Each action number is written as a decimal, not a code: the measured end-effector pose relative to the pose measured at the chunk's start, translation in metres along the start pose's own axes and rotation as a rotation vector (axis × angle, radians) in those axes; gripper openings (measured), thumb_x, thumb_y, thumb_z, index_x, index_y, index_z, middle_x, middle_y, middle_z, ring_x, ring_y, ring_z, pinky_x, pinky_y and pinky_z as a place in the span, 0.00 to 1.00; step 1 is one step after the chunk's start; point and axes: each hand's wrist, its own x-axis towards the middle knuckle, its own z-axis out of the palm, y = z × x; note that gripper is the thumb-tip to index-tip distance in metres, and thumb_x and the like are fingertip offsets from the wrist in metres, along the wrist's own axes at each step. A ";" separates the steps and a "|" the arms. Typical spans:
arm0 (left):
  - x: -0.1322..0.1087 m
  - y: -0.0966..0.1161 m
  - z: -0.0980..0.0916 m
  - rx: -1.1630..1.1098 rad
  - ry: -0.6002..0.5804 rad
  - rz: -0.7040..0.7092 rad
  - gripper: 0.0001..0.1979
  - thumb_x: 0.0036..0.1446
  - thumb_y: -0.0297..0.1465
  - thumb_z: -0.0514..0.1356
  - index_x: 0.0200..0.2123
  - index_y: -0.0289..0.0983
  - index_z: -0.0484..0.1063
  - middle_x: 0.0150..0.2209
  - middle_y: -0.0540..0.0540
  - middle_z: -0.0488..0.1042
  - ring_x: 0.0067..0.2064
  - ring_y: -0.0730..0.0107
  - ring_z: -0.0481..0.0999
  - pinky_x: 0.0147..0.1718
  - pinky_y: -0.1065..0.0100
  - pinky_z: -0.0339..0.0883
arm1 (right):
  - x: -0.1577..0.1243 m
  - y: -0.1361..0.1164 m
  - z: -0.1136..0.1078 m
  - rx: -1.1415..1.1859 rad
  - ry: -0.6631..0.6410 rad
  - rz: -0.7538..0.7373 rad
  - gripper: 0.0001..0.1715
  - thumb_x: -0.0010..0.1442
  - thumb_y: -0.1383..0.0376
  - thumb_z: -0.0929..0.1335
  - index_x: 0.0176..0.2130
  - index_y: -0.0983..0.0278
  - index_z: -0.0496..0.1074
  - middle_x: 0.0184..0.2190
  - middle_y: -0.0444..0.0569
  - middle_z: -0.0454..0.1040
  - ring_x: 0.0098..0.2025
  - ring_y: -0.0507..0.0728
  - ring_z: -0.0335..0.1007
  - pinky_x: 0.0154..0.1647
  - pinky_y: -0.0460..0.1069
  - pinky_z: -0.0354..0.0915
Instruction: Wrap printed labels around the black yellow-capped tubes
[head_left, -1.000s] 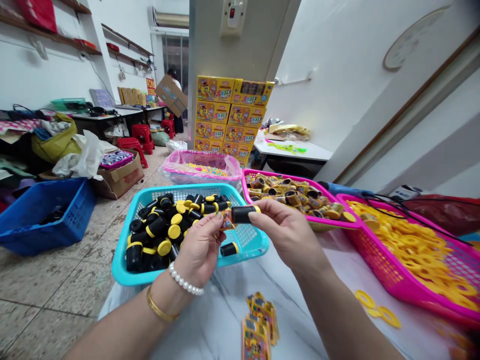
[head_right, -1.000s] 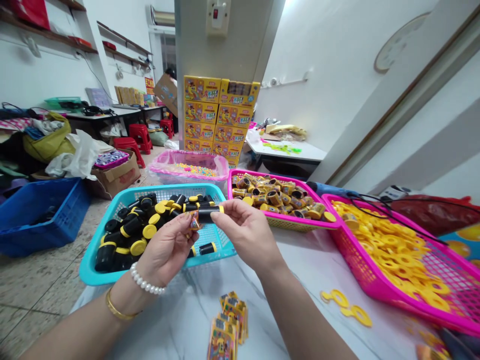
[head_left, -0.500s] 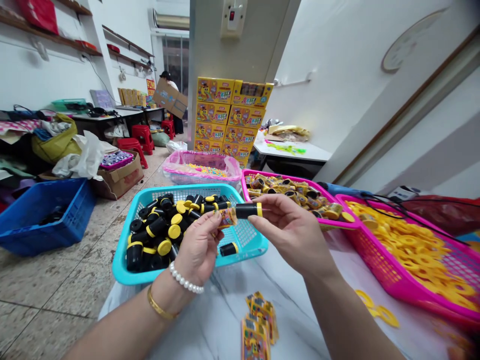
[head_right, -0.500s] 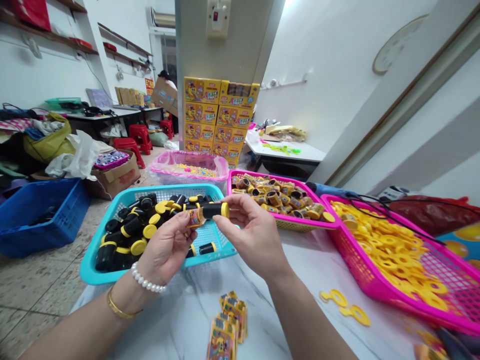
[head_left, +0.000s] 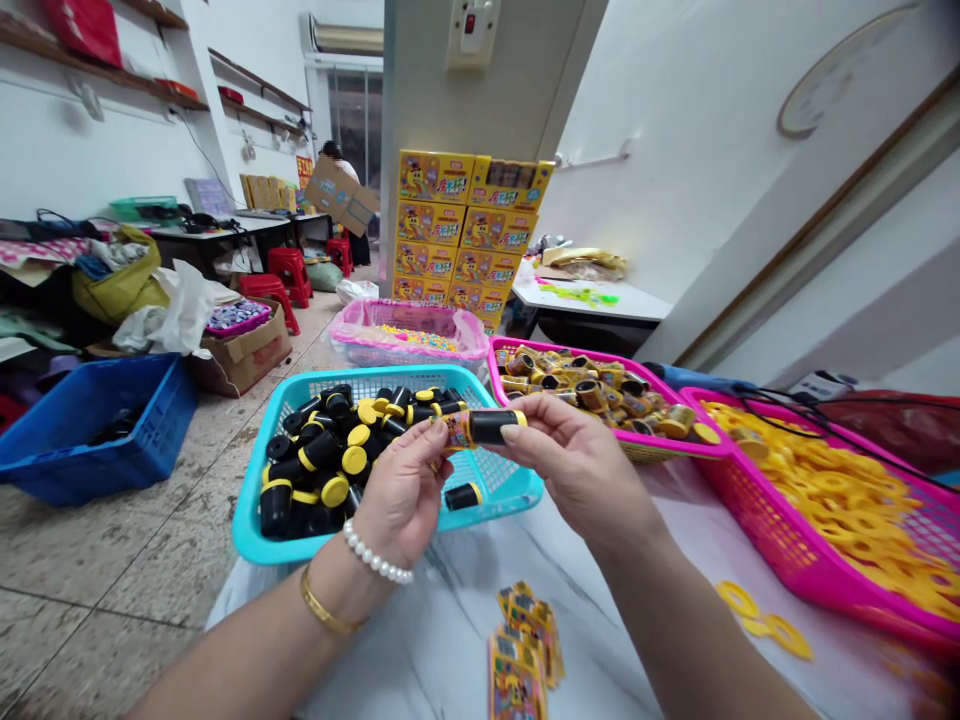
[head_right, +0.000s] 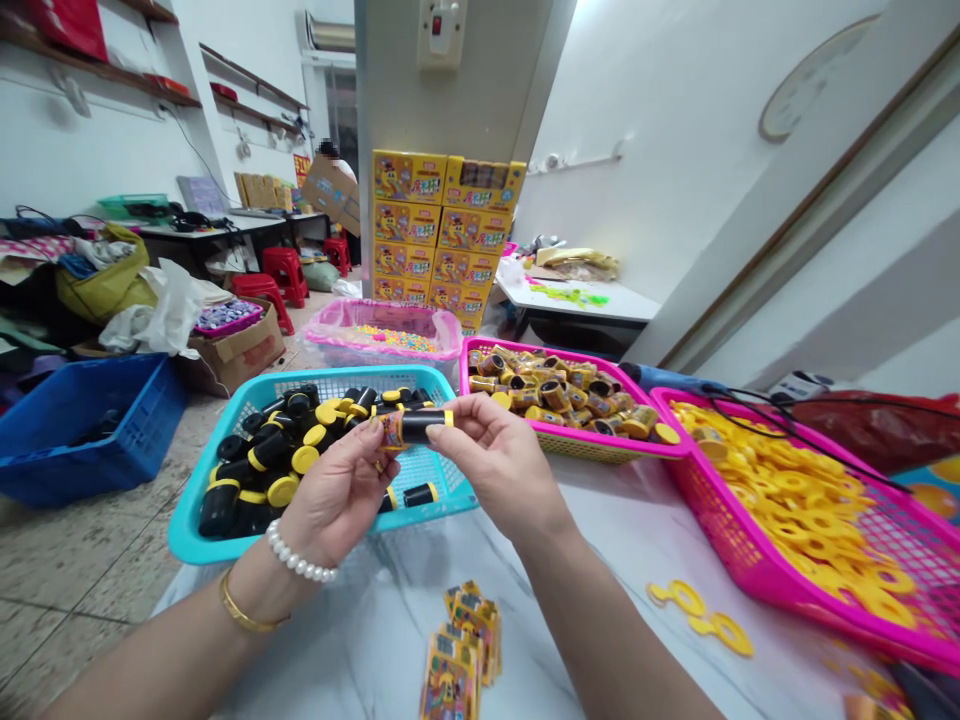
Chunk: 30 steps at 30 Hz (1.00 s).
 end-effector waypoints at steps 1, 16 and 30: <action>0.000 0.000 0.000 -0.001 -0.004 0.002 0.23 0.24 0.34 0.80 0.28 0.36 0.81 0.30 0.53 0.79 0.33 0.78 0.72 0.33 0.73 0.59 | 0.000 -0.001 0.001 0.000 0.006 0.015 0.22 0.43 0.57 0.80 0.34 0.63 0.73 0.28 0.43 0.77 0.31 0.50 0.75 0.36 0.44 0.72; 0.001 -0.006 -0.003 0.124 -0.024 0.127 0.12 0.36 0.30 0.77 0.26 0.35 0.80 0.29 0.50 0.79 0.31 0.77 0.72 0.34 0.72 0.60 | -0.011 -0.005 0.008 -0.257 0.046 -0.203 0.14 0.49 0.63 0.74 0.34 0.61 0.67 0.26 0.41 0.73 0.28 0.51 0.70 0.26 0.44 0.66; -0.009 0.011 -0.002 0.408 -0.239 0.175 0.20 0.45 0.41 0.74 0.37 0.35 0.76 0.33 0.48 0.75 0.33 0.71 0.73 0.32 0.69 0.66 | -0.005 -0.005 -0.006 -0.282 -0.172 -0.401 0.17 0.51 0.64 0.78 0.41 0.60 0.75 0.35 0.45 0.75 0.36 0.54 0.74 0.39 0.49 0.73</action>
